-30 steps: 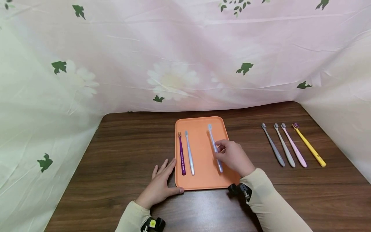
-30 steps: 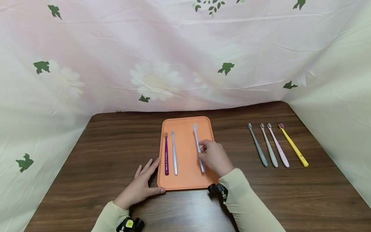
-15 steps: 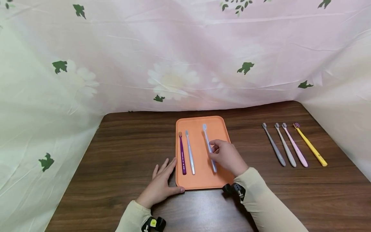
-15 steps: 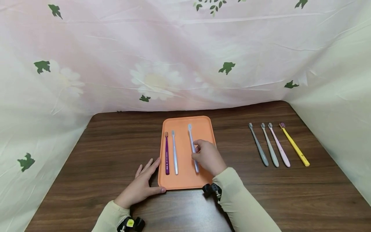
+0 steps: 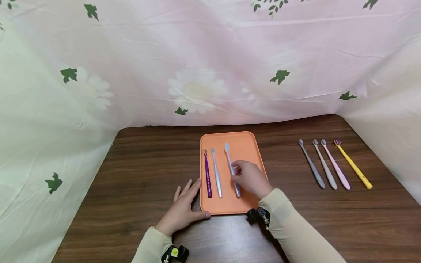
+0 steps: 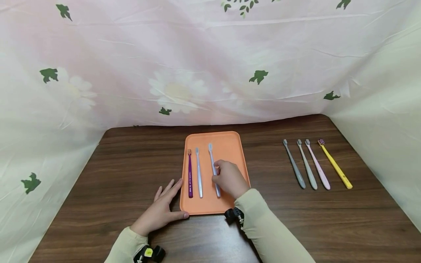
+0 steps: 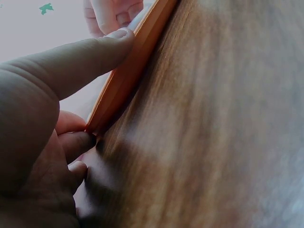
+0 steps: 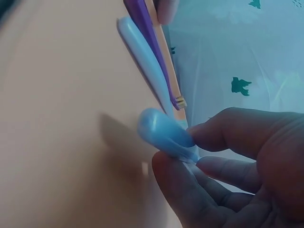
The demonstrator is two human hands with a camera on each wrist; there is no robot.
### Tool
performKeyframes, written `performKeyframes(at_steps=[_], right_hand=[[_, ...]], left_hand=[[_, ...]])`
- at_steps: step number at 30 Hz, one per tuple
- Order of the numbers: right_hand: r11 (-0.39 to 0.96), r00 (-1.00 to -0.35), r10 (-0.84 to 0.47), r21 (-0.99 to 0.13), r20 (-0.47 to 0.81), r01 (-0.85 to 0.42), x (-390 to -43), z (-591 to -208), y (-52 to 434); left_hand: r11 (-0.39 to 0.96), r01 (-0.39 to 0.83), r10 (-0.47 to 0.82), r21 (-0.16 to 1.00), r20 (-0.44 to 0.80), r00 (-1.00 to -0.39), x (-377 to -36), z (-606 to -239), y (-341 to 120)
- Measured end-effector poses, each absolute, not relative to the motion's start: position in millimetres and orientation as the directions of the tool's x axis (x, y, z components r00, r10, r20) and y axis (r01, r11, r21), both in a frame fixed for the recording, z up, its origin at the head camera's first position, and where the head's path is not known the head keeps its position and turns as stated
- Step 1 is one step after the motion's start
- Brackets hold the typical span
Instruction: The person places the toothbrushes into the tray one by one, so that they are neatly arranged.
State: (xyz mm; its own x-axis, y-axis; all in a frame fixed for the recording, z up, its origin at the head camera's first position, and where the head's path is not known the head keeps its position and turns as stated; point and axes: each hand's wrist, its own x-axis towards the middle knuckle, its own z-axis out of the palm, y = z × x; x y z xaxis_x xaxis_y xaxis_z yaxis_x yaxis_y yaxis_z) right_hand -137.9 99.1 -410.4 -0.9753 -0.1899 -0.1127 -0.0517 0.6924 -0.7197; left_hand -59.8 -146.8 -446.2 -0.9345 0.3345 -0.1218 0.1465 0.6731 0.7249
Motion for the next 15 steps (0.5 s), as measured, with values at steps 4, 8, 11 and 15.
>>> performKeyframes(at_steps=[4, 8, 11, 15], right_hand=[[0.704, -0.971, -0.193, -0.709, -0.139, -0.038, -138.2, -410.8, 93.4], [0.715, -0.967, -0.202, -0.698, -0.152, -0.039, -139.2, -411.6, 89.3], [0.723, -0.965, -0.209, -0.690, -0.161, -0.042, -140.0, -411.6, 87.1], [0.736, -0.962, -0.211, -0.676, -0.174, -0.039, -142.2, -410.6, 84.7]], left_hand=[[0.675, 0.142, 0.332, 0.724, -0.126, -0.935, -60.1, -445.7, -146.8], [0.678, 0.140, 0.331, 0.722, -0.130, -0.934, -60.3, -445.0, -146.8], [0.676, 0.140, 0.332, 0.723, -0.130, -0.934, -59.9, -444.2, -146.8], [0.677, 0.137, 0.331, 0.723, -0.133, -0.934, -60.1, -444.1, -146.5]])
